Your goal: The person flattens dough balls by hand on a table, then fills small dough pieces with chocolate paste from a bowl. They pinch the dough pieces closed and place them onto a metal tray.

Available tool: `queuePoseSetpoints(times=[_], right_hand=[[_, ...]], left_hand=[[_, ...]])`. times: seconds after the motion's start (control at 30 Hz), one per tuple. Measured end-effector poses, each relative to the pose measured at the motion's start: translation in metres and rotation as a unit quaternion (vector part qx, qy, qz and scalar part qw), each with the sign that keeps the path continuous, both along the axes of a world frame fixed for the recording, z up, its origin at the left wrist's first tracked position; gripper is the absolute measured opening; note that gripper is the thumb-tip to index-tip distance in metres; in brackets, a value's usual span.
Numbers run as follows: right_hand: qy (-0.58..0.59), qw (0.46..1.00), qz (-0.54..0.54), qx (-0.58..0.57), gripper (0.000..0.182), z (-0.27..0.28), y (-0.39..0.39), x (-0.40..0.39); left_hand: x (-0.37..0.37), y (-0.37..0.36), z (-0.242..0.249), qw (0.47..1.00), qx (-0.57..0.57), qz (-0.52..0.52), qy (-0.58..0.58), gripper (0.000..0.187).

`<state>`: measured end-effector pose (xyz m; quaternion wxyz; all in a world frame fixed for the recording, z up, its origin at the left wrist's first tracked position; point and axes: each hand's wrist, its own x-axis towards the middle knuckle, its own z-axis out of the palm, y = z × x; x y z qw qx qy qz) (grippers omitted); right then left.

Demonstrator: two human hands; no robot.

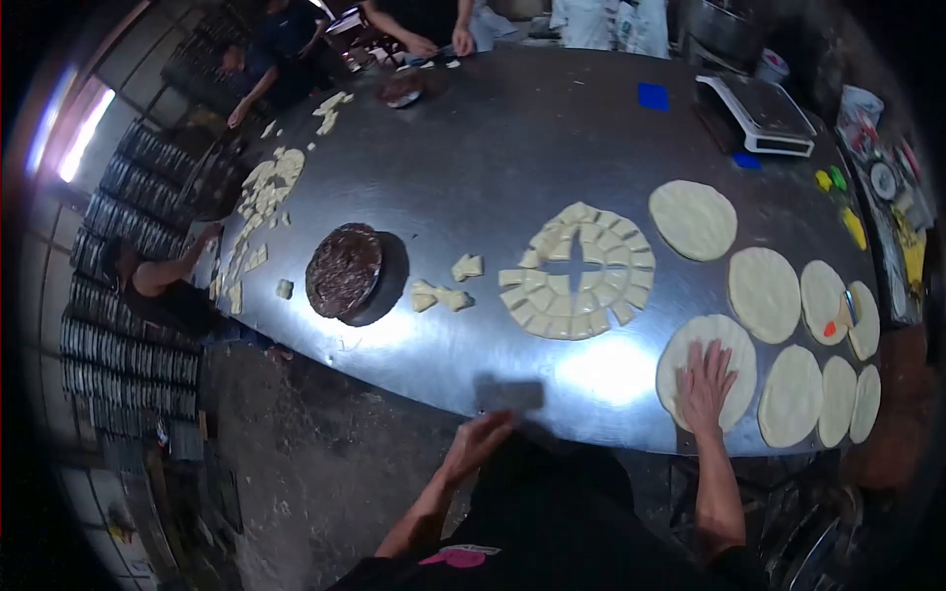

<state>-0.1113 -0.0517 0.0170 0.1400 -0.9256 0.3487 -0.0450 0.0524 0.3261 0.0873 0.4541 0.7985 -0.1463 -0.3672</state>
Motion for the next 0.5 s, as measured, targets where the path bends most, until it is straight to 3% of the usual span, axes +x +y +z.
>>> queuePoseSetpoints(times=[0.1,0.13,0.17,0.2,0.27,0.3,0.33,0.37,0.4,0.43,0.5], right_hand=[[0.062,0.990,0.002,-0.124,0.060,-0.001,0.003,0.012],[0.065,0.997,-0.026,-0.031,0.055,0.010,0.005,0.019],[0.069,0.994,-0.055,0.061,0.051,0.021,0.008,0.029],[0.000,0.994,-0.045,0.100,0.048,0.033,0.022,0.055],[-0.153,0.976,0.007,0.154,0.039,0.040,0.074,0.113],[-0.085,0.958,-0.004,0.272,0.036,0.081,0.113,0.157],[-0.116,0.945,0.060,0.301,0.033,0.077,0.139,0.188],[-0.167,0.936,0.112,0.288,0.033,0.039,0.157,0.217],[-0.133,0.950,0.131,0.251,0.032,0.043,0.181,0.251],[-0.132,0.956,0.136,0.225,0.030,0.035,0.202,0.280],[-0.128,0.962,0.141,0.196,0.029,0.019,0.233,0.322]], left_hand=[[0.066,0.018,-0.033,0.992,-0.052,0.087,-0.080,0.035],[0.102,0.027,-0.046,0.971,-0.012,0.043,-0.235,0.033],[0.133,0.022,-0.044,0.947,-0.007,0.080,-0.310,0.027],[0.166,0.032,-0.063,0.892,-0.045,0.072,-0.445,0.029],[0.224,0.027,-0.057,0.884,0.041,0.125,-0.450,0.030],[0.247,0.026,-0.055,0.871,0.037,0.122,-0.475,0.032],[0.264,0.024,-0.053,0.873,0.030,0.122,-0.471,0.032],[0.279,0.018,-0.049,0.877,-0.013,0.028,-0.480,0.033],[0.288,0.014,-0.050,0.871,-0.056,-0.065,-0.483,0.034],[0.293,0.011,-0.059,0.875,-0.062,-0.065,-0.476,0.034],[0.303,0.003,-0.079,0.882,0.001,-0.234,-0.409,0.034]])
